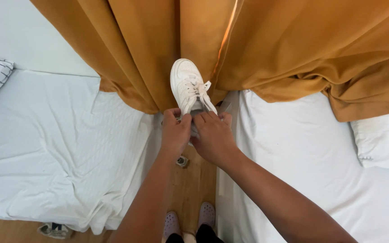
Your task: The person picks up a pair of black sneakers from the floor and places them in a shoe rack. They then pick up a pair of white sneakers from the floor and place them on a white round table.
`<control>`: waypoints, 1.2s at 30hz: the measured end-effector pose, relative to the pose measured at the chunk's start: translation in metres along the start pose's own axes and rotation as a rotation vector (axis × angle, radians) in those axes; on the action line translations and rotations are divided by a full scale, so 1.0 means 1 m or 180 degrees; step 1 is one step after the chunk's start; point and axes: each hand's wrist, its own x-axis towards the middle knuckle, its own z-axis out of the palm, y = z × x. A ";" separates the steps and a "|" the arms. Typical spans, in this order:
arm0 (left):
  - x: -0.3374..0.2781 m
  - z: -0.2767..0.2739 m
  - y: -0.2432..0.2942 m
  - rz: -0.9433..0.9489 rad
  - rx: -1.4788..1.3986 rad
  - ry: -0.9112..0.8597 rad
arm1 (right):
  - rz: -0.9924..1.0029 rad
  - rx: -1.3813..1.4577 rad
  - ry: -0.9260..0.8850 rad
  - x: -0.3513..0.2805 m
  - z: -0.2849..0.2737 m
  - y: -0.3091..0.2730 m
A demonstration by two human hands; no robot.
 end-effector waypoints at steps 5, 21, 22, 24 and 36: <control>0.001 0.010 0.005 0.0029 -0.0201 -0.0073 | -0.0040 -0.0020 0.0111 0.002 0.007 0.017; 0.040 -0.007 -0.025 0.2087 0.2354 -0.0037 | 0.0567 -0.0201 -0.0008 -0.017 0.049 0.038; 0.040 -0.008 -0.028 0.2090 0.2353 -0.0058 | 0.0588 -0.0201 -0.0010 -0.019 0.056 0.039; 0.043 -0.011 -0.032 0.2113 0.2274 -0.0149 | 0.0664 -0.0277 -0.0058 -0.022 0.069 0.042; 0.051 -0.012 -0.077 0.1835 0.2386 -0.0675 | 0.1103 -0.0174 0.0028 -0.020 0.111 0.019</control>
